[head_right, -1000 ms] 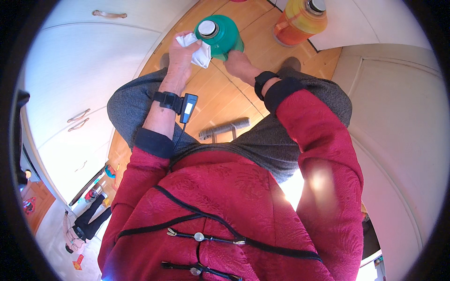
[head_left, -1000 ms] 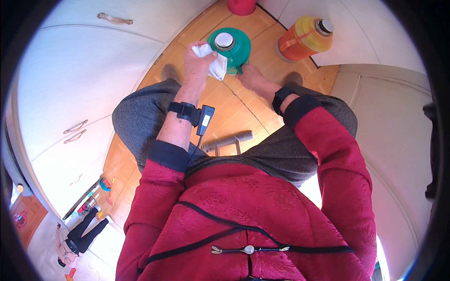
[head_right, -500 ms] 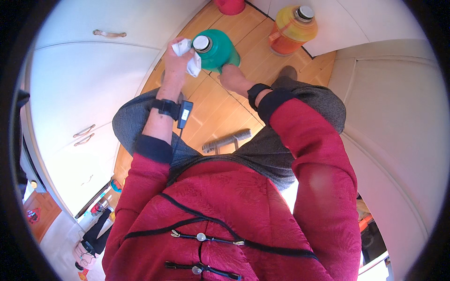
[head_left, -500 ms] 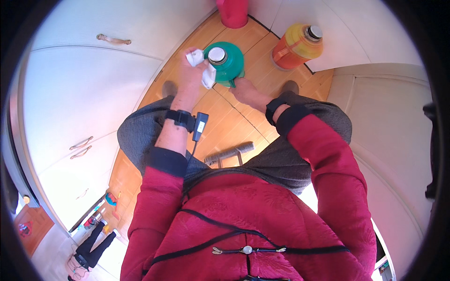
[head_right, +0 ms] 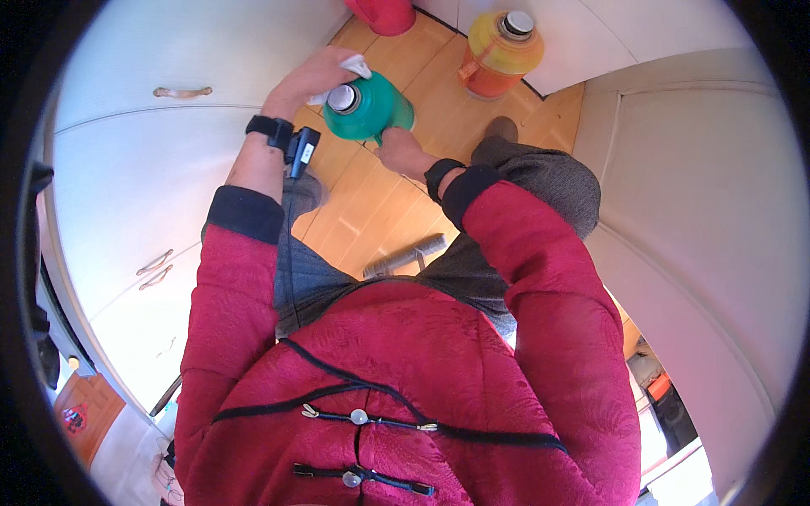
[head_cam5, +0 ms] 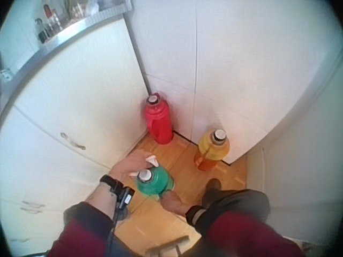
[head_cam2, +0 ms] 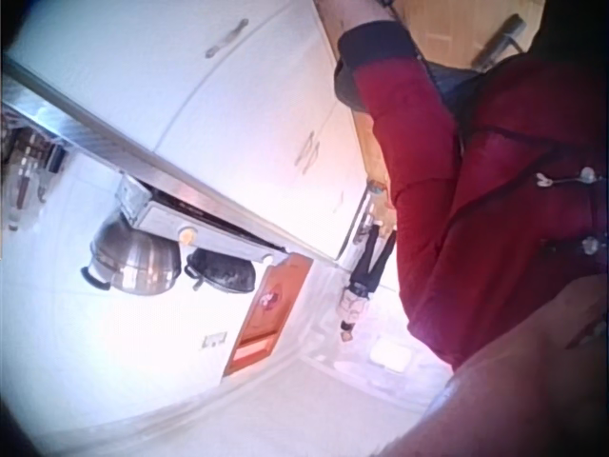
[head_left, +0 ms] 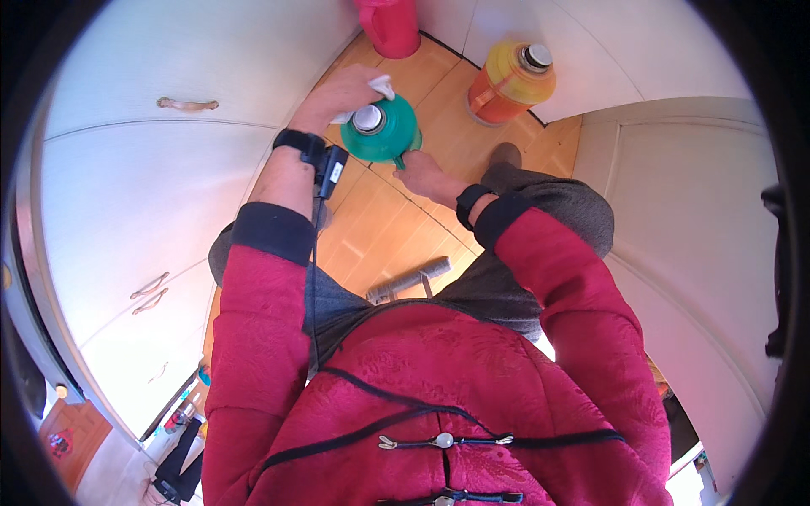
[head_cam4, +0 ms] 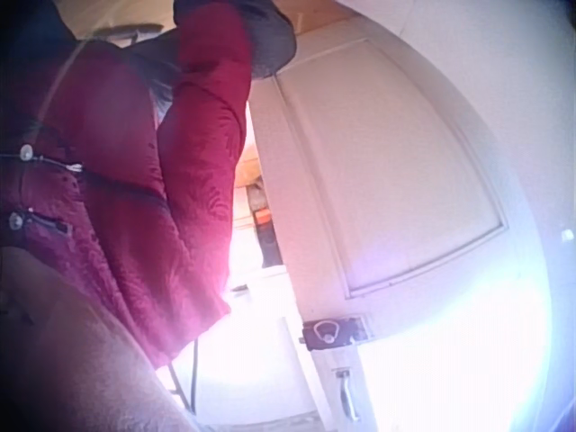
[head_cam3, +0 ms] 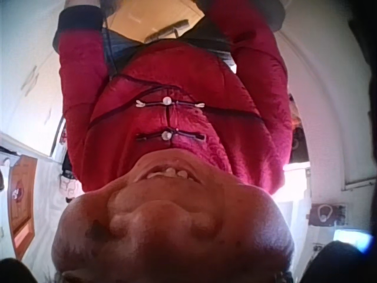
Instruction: The person sits on the floor and wipes the tops and sides of three plastic containers with a white cloth. The containers are pink, green, and yellow. The person wipes each container individually and then wipes the cabinet above.
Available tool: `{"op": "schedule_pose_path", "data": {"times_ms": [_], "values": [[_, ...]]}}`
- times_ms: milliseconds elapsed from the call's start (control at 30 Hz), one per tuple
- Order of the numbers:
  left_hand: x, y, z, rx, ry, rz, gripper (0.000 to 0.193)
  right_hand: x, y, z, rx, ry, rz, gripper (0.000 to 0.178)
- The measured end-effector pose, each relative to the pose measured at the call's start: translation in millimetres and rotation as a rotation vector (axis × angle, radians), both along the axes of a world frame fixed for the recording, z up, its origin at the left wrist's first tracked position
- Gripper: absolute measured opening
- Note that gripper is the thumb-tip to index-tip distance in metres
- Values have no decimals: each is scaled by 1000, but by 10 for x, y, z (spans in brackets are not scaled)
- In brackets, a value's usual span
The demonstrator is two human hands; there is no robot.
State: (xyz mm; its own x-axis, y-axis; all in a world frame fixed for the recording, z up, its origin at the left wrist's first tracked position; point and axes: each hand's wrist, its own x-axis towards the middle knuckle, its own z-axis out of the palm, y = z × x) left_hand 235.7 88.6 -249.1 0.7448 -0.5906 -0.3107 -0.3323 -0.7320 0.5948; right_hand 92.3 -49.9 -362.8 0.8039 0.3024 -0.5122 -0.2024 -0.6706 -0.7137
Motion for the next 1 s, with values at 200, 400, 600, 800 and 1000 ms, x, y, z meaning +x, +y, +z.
{"op": "schedule_pose_path", "data": {"times_ms": [200, 400, 600, 800, 1000], "values": [[-227, -540, 81, 354, -164, -453, 15, 9, 14, -29, -26, -65, 68, 28], [94, -490, -197, 173, 10, -376, 17, -5, -6, -38, 14, -30, -76, 29], [60, 401, -317, -271, 357, 322, 30, 36, -42, 51, 28, 28, -127, 30], [-1061, 449, -696, -423, -126, 919, 30, 39, -33, 18, 46, 44, -173, 29], [-1757, -121, -600, -461, -394, 707, 34, 45, -68, 33, 104, 125, -164, 26]]}}
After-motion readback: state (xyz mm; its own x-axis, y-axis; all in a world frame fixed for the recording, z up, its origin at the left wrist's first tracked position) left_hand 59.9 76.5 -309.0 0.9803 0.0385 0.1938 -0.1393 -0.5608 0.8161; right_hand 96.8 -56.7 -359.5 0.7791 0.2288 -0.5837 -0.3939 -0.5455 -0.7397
